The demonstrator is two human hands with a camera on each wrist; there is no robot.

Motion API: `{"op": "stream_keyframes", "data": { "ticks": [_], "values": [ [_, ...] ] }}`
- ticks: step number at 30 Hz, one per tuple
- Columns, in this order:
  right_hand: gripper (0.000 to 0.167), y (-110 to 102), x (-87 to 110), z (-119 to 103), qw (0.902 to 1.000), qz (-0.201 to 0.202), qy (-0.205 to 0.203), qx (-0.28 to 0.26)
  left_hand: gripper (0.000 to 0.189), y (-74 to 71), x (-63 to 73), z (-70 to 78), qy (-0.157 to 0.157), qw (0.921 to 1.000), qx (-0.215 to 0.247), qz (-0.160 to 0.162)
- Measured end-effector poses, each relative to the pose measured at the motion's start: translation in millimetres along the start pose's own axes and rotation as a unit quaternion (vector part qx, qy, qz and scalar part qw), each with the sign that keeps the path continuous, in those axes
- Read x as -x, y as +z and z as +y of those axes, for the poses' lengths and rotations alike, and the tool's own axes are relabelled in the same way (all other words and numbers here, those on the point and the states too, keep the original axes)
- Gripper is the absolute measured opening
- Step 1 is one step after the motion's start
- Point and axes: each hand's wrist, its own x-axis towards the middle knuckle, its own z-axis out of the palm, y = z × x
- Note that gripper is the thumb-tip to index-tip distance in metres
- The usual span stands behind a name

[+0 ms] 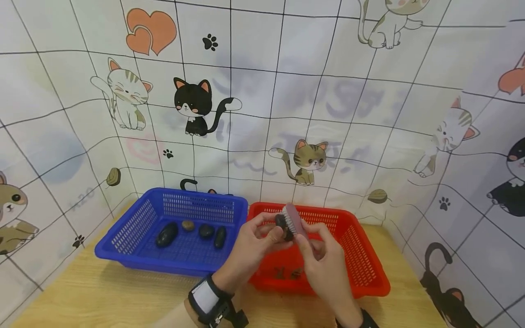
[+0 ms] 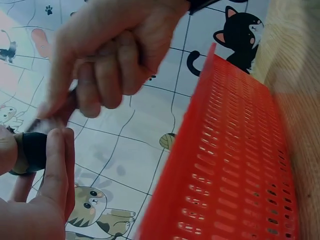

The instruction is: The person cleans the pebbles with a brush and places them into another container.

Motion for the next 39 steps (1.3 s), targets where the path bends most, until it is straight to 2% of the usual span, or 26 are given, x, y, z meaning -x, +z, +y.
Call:
{"op": "stream_keyframes", "data": {
  "ticks": [4,8,15,20,24,26,28,33,35,39],
  "values": [
    [0.027,-2.4,-3.3,1.2,0.9999,-0.009,0.010,0.005,0.068,-1.4,0.4,3.6,0.013,0.9995,0.018,0.021],
    [0.027,-2.1,-3.9,2.1,0.9997,-0.021,0.007,0.007,0.069,-3.2,-0.3,4.0,0.010,0.9985,0.034,0.042],
    [0.034,0.4,-2.0,-0.1,0.9993,0.003,-0.036,-0.007,0.065,-2.9,-2.8,2.0,0.001,0.9971,0.045,0.061],
    [0.034,6.1,4.7,1.0,0.9976,-0.014,-0.068,-0.005,0.065,0.4,-1.3,-0.3,-0.002,0.9977,0.032,0.059],
    [0.032,8.7,5.4,2.6,0.9985,-0.002,-0.055,-0.001,0.065,4.0,0.9,-0.6,-0.006,0.9988,0.028,0.039],
    [0.031,8.1,5.0,2.5,0.9990,0.004,-0.043,-0.003,0.066,5.1,1.4,0.4,-0.007,0.9987,0.031,0.041],
    [0.031,6.9,4.6,2.1,0.9994,0.001,-0.034,-0.004,0.065,5.4,1.8,2.9,-0.006,0.9978,0.039,0.053],
    [0.030,7.1,5.1,0.4,0.9987,-0.024,-0.045,-0.005,0.061,4.6,2.8,6.1,-0.007,0.9949,0.037,0.094],
    [0.029,7.5,6.0,0.1,0.9983,-0.026,-0.051,-0.007,0.059,5.6,3.0,4.1,-0.010,0.9959,0.025,0.086],
    [0.029,5.7,6.2,-0.1,0.9991,-0.015,-0.039,-0.006,0.060,8.7,4.4,0.2,-0.010,0.9991,0.003,0.042]
  ]
}}
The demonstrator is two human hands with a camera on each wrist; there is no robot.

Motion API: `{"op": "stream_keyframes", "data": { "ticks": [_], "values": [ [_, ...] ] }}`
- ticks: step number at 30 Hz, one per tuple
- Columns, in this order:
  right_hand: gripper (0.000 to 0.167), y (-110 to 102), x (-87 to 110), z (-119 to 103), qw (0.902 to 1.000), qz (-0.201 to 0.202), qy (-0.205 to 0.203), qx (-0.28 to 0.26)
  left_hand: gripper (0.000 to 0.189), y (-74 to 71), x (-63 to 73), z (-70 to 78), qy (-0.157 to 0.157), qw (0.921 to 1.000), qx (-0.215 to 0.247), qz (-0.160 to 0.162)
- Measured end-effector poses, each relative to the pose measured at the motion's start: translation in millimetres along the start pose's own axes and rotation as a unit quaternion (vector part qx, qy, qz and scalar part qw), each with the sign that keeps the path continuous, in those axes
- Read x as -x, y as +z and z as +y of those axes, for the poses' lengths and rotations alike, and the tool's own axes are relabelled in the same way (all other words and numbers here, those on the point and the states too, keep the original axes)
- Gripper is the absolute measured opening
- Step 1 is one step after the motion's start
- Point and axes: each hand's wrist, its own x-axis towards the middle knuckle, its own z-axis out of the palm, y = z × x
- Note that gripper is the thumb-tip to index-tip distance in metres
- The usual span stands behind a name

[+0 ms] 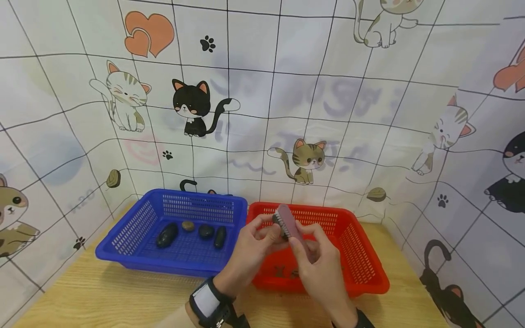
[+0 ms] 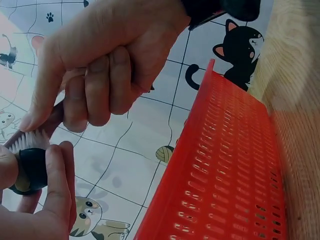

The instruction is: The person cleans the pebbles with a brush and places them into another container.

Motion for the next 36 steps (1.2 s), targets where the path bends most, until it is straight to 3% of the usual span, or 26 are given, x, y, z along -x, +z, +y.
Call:
{"op": "stream_keyframes", "data": {
  "ticks": [3,9,13,21,25,29,32,36],
  "values": [
    [0.029,-2.3,-1.8,-1.1,0.9998,0.008,0.015,0.006,0.061,0.0,1.5,1.6,-0.005,0.9999,0.001,-0.011],
    [0.026,-3.2,-4.1,-3.7,0.9998,-0.002,0.019,0.003,0.063,-4.6,0.8,6.7,-0.003,0.9986,0.039,0.034],
    [0.026,-1.6,-1.6,-4.1,0.9999,-0.015,0.005,-0.005,0.059,-4.7,-0.5,4.1,0.003,0.9986,0.033,0.041],
    [0.025,-6.5,-3.8,-2.3,0.9997,0.015,0.020,0.002,0.064,-1.0,-1.7,-0.4,-0.004,0.9996,0.023,-0.014],
    [0.023,-8.9,-5.0,-1.0,0.9994,0.008,0.033,-0.004,0.066,-1.8,-0.7,4.4,-0.001,0.9989,0.045,0.011],
    [0.025,-7.1,-2.9,-0.2,0.9996,-0.014,0.016,-0.017,0.062,-3.4,-1.2,5.8,0.000,0.9983,0.046,0.035],
    [0.026,-5.5,-1.7,-0.6,0.9996,-0.020,0.007,-0.019,0.061,-4.1,-1.7,3.2,-0.001,0.9994,0.026,0.021],
    [0.024,-6.8,-3.9,-1.0,0.9998,0.000,0.006,-0.017,0.064,-3.1,-1.2,0.9,-0.004,0.9999,0.008,-0.014]
  ]
}}
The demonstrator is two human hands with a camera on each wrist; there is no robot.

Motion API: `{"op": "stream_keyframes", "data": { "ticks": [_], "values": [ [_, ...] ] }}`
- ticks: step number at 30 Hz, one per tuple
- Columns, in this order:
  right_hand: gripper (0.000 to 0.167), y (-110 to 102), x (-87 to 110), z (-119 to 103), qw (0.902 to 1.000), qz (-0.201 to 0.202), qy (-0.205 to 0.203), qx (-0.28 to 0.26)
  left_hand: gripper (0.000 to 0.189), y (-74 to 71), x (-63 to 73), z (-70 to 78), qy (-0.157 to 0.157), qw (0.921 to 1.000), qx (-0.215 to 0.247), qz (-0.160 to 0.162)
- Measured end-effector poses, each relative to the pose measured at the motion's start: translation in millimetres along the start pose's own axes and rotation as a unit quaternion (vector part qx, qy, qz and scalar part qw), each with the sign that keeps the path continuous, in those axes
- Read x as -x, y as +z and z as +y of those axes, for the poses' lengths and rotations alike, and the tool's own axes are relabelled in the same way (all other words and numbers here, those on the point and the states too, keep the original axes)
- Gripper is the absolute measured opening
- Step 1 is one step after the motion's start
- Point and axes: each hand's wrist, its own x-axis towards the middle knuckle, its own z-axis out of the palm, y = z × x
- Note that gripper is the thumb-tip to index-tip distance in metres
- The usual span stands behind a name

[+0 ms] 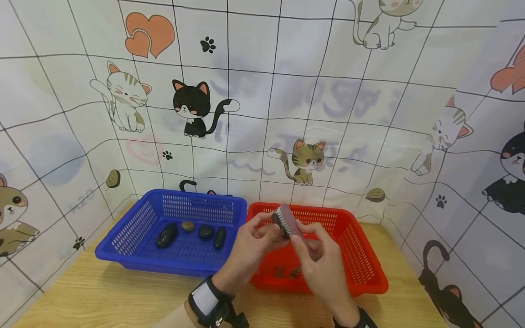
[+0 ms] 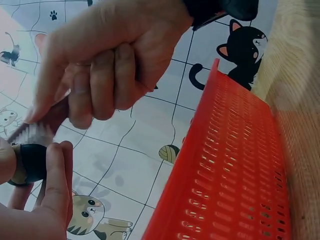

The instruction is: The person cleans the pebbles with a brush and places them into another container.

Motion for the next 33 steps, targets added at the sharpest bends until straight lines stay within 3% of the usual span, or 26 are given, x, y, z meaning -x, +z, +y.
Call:
{"op": "stream_keyframes", "data": {
  "ticks": [3,10,16,21,29,33],
  "values": [
    [0.022,-1.3,-3.3,1.2,1.0000,0.007,0.004,-0.002,0.067,-0.4,2.2,1.6,0.005,0.9999,0.013,-0.007],
    [0.018,-3.3,-3.7,4.9,0.9997,-0.018,-0.005,-0.015,0.062,-3.3,0.8,6.5,0.029,0.9974,0.062,0.022],
    [0.020,-0.7,-1.4,2.3,0.9990,-0.020,-0.038,-0.013,0.056,-3.8,0.6,1.4,0.016,0.9998,0.011,0.005],
    [0.021,-4.6,-5.8,1.8,0.9999,0.005,-0.015,0.000,0.062,-2.1,2.1,2.5,0.011,0.9996,-0.002,-0.026],
    [0.021,-3.5,-2.6,3.7,0.9997,-0.022,-0.002,-0.011,0.062,-6.2,3.4,10.2,0.031,0.9985,0.042,0.016],
    [0.021,-2.8,0.3,1.8,0.9995,-0.022,-0.021,-0.011,0.060,-6.2,2.3,8.3,0.024,0.9996,0.013,0.005]
  ]
}}
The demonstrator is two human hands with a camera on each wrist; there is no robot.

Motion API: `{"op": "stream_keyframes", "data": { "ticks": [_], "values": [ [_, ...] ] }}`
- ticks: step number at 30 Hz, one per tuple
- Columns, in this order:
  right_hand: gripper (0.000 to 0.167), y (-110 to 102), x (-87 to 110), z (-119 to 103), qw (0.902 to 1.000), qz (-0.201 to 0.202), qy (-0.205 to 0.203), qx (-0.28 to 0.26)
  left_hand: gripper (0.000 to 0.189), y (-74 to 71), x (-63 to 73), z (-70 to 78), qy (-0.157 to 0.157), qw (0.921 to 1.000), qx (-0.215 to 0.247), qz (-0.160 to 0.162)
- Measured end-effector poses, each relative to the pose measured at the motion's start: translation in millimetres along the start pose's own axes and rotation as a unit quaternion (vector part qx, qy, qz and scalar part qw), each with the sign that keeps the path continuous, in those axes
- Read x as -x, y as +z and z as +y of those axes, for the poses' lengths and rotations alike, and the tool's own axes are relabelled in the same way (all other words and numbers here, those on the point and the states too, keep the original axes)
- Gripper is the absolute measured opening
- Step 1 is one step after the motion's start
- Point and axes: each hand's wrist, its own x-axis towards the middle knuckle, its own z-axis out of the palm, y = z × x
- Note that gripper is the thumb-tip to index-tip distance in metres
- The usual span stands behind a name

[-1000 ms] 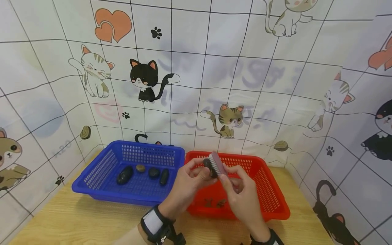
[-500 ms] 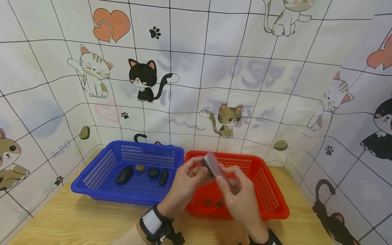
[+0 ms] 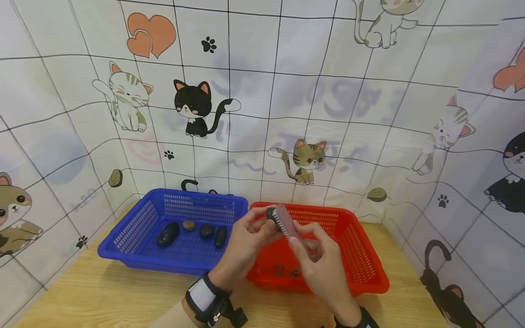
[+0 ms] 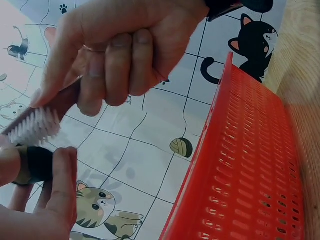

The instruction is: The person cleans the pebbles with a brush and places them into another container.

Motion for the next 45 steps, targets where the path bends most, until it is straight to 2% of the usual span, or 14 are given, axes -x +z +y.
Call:
{"op": "stream_keyframes", "data": {
  "ticks": [4,8,10,15,18,23,26,31,36,39,45],
  "values": [
    [0.022,-2.8,-1.2,-2.1,0.9998,0.010,-0.011,0.011,0.064,2.8,-1.1,-2.4,-0.013,0.9985,-0.038,-0.036],
    [0.021,-7.2,-4.3,-1.0,0.9997,0.019,-0.005,0.018,0.066,4.4,-0.9,-1.1,-0.022,0.9979,-0.030,-0.052],
    [0.021,-8.7,-5.0,0.2,0.9997,0.018,0.004,0.019,0.065,4.0,-0.3,1.5,-0.021,0.9989,-0.014,-0.039],
    [0.021,-7.0,-3.4,0.6,0.9998,-0.011,0.017,0.007,0.066,-0.4,0.2,5.5,0.008,0.9997,0.020,0.014],
    [0.020,-3.9,-0.6,-0.7,0.9998,-0.020,0.007,-0.003,0.063,-2.0,-0.1,4.2,0.012,0.9996,0.014,0.020],
    [0.018,-3.1,2.5,-4.6,0.9996,-0.005,-0.026,-0.001,0.053,1.1,-0.6,2.2,-0.006,0.9988,-0.042,-0.024],
    [0.020,-5.7,1.5,-7.2,0.9994,0.012,-0.029,0.015,0.053,3.0,-0.5,3.3,-0.013,0.9976,-0.052,-0.045],
    [0.022,-9.3,-1.6,-9.0,0.9994,0.016,-0.001,0.030,0.062,2.3,1.0,5.4,-0.009,0.9986,-0.029,-0.043],
    [0.022,-5.6,-2.0,-6.1,0.9997,-0.010,0.014,0.017,0.065,-0.4,0.9,4.0,0.001,0.9994,0.033,-0.009],
    [0.021,-1.3,-0.9,-3.2,0.9997,-0.019,0.005,0.012,0.062,-1.1,0.4,0.2,-0.003,0.9989,0.046,0.008],
    [0.021,-0.4,-5.2,1.4,0.9995,0.002,0.004,0.031,0.061,3.7,-2.9,-9.1,-0.032,0.9985,0.041,-0.019]
  ]
}}
